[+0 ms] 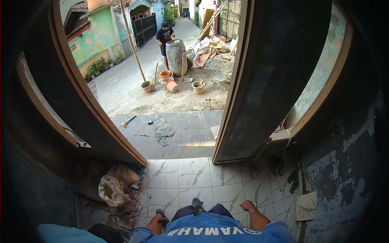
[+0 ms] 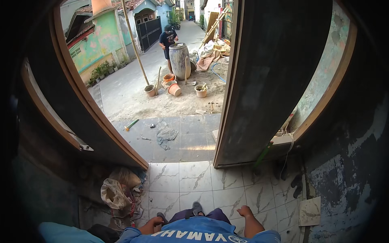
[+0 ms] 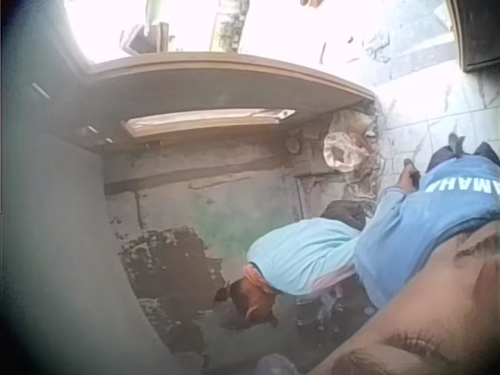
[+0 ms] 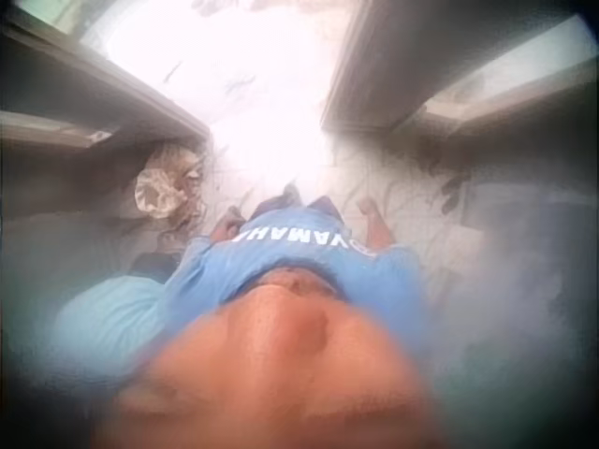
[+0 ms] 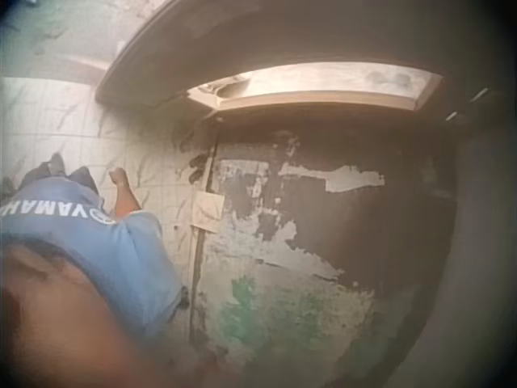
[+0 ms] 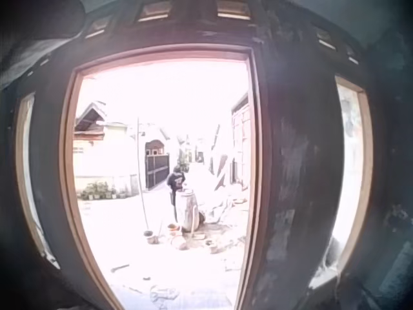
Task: The person kneels on the floor and uses a trowel to apply cement to a rectangular tile. They then place the tile onto the prepared floor area and press it into place.
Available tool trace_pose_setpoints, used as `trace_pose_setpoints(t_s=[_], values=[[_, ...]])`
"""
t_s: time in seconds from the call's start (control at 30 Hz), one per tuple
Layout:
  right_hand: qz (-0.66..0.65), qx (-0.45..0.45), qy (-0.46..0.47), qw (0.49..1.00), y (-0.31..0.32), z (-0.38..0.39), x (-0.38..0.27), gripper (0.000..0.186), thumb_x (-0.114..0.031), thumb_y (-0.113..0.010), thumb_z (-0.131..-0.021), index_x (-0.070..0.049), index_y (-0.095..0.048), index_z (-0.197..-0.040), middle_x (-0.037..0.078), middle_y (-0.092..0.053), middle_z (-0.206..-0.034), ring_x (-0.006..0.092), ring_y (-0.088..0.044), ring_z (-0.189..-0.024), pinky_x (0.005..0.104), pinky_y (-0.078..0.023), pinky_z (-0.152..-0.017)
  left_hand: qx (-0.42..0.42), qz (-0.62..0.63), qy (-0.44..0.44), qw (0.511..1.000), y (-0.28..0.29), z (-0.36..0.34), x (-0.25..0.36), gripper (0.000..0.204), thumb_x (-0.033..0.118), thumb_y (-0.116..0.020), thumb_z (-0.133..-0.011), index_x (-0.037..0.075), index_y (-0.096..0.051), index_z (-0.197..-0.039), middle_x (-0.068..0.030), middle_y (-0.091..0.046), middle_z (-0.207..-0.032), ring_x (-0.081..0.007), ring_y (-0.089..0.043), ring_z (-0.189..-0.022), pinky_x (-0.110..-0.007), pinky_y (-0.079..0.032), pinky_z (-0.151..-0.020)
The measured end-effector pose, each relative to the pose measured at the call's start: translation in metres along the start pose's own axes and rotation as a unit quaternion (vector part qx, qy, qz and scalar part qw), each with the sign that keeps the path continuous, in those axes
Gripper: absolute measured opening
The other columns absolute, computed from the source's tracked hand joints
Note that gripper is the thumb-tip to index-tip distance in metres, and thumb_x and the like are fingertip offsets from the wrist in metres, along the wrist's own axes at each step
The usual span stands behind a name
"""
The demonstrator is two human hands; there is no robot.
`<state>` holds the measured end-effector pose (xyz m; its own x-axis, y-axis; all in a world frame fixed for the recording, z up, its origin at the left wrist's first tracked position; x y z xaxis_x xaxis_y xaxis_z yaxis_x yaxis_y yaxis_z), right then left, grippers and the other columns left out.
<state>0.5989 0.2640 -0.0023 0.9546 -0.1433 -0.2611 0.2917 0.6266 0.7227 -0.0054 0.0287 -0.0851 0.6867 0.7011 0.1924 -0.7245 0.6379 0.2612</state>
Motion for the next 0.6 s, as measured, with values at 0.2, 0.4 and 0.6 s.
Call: trace_pose_setpoints(t_s=[0.2, 0.4, 0.6], values=[[-0.126, 0.252, -0.183, 0.942, 0.114, 0.028, 0.131, 0.031, -0.027, -0.063, -0.082, 0.004, -0.067, -0.078, 0.024, -0.066, -0.075, 0.0409, -0.065, -0.073, 0.0469, -0.050, -0.071, 0.210, 0.130, -0.039, 0.968, 0.183, 0.022, 0.050, 0.072, 0.043, -0.070, -0.080, -0.004, -0.051, -0.131, -0.0265, -0.057, -0.128, -0.0383, -0.055, -0.120, -0.040, -0.044, -0.101], [0.027, 0.001, -0.049, 0.998, 0.050, -0.131, 0.033, 0.040, -0.034, -0.068, -0.081, 0.002, -0.068, -0.098, 0.022, -0.068, -0.102, 0.0379, -0.065, -0.098, 0.0428, -0.051, -0.086, 0.267, 0.232, -0.094, 0.930, 0.324, -0.050, 0.176, 0.065, 0.040, -0.071, -0.082, -0.001, -0.053, -0.129, -0.0231, -0.064, -0.116, -0.0349, -0.063, -0.107, -0.040, -0.049, -0.093], [-0.369, 0.056, 0.021, 0.928, 0.197, -0.297, -0.316, 0.043, -0.029, -0.069, -0.083, 0.000, -0.064, -0.115, 0.019, -0.069, -0.104, 0.0258, -0.068, -0.095, 0.0348, -0.053, -0.082, 0.240, 0.113, -0.247, 0.932, 0.482, -0.039, 0.394, 0.055, 0.033, -0.068, -0.087, 0.000, -0.054, -0.129, -0.0212, -0.069, -0.105, -0.0291, -0.068, -0.096, -0.036, -0.052, -0.084]])
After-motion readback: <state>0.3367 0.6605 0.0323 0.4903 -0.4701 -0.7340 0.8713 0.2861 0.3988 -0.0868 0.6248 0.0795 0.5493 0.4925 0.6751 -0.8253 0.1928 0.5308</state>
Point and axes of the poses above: each hand's wrist, its own z-axis away from the middle knuckle, its own y-axis out of the back of the hand, x = y × z, the point moved 9 cm from there along -z, towards the middle knuckle
